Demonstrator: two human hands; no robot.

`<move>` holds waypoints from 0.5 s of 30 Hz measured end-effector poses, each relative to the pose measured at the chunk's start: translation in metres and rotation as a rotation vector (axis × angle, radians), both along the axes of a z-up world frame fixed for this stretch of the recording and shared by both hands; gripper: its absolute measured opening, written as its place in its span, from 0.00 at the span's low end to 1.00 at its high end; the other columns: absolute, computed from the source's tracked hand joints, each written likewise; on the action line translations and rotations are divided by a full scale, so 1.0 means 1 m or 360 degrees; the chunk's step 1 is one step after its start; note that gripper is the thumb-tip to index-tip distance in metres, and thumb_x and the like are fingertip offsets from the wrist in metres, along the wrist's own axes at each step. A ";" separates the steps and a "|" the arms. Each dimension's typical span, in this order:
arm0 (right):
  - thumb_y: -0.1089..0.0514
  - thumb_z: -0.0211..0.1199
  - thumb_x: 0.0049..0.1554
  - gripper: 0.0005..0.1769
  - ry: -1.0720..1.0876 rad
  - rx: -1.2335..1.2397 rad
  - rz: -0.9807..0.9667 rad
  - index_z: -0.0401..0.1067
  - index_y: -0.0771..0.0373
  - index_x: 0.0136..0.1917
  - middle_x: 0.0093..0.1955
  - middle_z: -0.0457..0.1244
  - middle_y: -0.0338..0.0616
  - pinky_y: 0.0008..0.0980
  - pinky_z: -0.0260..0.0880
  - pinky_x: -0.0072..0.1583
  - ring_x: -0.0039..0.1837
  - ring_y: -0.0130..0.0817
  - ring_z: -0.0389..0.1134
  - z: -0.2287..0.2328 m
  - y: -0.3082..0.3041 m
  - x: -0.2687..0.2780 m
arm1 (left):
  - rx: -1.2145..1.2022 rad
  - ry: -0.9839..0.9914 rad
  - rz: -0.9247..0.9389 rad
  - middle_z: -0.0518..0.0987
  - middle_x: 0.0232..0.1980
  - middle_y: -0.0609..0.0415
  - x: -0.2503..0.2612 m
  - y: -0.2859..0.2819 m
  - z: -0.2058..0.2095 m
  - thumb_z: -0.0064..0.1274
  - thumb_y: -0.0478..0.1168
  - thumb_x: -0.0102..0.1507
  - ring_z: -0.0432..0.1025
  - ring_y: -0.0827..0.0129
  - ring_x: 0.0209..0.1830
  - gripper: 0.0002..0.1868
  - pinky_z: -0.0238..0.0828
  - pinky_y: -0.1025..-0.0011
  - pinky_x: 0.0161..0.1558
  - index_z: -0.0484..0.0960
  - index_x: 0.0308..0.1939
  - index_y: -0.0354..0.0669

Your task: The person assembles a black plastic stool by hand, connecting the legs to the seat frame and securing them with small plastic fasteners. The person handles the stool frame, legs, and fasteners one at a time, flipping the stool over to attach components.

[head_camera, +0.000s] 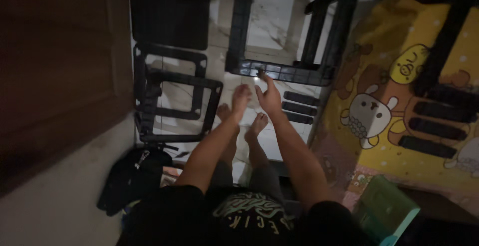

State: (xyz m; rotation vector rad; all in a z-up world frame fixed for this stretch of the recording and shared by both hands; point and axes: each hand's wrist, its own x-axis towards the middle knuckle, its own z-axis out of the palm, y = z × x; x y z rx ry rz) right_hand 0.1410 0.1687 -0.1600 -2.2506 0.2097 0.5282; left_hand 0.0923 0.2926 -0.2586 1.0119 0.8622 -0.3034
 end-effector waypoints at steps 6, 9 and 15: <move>0.50 0.54 0.69 0.21 -0.0018 0.0802 -0.0777 0.69 0.63 0.69 0.59 0.69 0.48 0.31 0.76 0.49 0.52 0.35 0.72 0.025 -0.031 -0.031 | -0.0163 -0.0138 -0.0528 0.77 0.55 0.55 0.020 -0.061 0.079 0.41 0.51 0.72 0.76 0.69 0.48 0.25 0.77 0.70 0.42 0.71 0.70 0.45; 0.49 0.50 0.68 0.22 0.0036 0.0938 -0.0959 0.66 0.59 0.71 0.59 0.67 0.44 0.32 0.77 0.46 0.53 0.33 0.73 0.059 -0.044 -0.036 | -0.0248 -0.0199 -0.0725 0.77 0.54 0.53 0.024 -0.071 0.114 0.42 0.51 0.71 0.77 0.67 0.47 0.26 0.77 0.68 0.41 0.71 0.70 0.44; 0.47 0.53 0.67 0.22 0.0071 0.0993 -0.1040 0.68 0.56 0.70 0.55 0.68 0.46 0.31 0.74 0.45 0.50 0.34 0.73 0.146 -0.072 -0.056 | -0.0172 -0.0381 -0.1159 0.80 0.52 0.53 0.036 -0.079 0.178 0.45 0.52 0.72 0.74 0.70 0.45 0.25 0.72 0.70 0.39 0.74 0.68 0.43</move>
